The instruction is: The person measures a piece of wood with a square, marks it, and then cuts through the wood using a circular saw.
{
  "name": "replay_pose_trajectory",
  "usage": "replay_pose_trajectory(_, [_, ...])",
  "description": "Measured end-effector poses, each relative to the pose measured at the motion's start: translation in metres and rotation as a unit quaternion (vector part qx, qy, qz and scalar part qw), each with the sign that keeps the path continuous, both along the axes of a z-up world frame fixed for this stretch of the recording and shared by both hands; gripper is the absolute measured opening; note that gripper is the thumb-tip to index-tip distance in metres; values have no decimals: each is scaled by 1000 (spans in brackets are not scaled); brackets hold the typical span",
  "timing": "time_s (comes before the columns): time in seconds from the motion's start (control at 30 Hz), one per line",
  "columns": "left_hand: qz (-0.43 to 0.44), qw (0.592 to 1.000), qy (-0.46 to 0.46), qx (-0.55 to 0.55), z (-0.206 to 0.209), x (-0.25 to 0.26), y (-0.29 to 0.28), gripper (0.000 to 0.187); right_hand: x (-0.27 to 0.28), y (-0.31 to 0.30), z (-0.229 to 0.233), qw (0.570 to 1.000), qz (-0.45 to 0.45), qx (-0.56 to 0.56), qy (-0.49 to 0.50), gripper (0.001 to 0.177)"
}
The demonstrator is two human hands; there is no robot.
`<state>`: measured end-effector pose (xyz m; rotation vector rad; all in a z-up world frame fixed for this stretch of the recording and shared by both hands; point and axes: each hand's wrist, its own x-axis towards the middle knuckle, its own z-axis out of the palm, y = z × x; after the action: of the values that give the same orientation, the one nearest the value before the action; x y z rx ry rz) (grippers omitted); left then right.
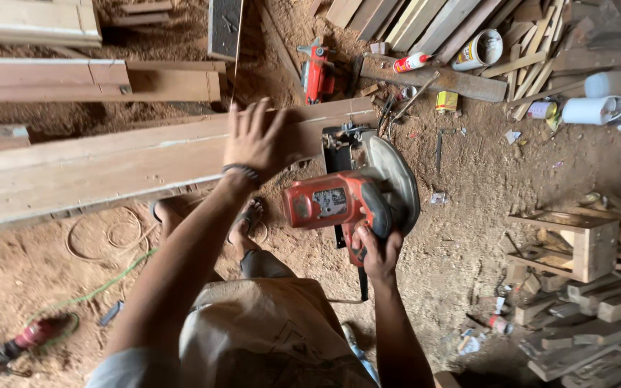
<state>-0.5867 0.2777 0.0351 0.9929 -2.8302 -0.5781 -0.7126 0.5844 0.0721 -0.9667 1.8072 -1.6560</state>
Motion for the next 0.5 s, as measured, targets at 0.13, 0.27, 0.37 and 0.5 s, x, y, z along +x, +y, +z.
replay_pose_trajectory(0.13, [32,999,-20,18,-26,-34,9,110,8,-12,23,1000,-4,14,5,31])
replay_pose_trajectory(0.27, [37,999,-19,16,-17,-32,7,116,7,-3,14,1000,-11,25,7,29])
replay_pose_trajectory(0.37, [33,999,-39,-18,-3,-30,3,115,18,-17,37,997,-28,63,-18,27])
replay_pose_trajectory(0.5, [36,996,-26,-75,-2,-28,2,115,25,-29,52,994,-39,96,-36,24])
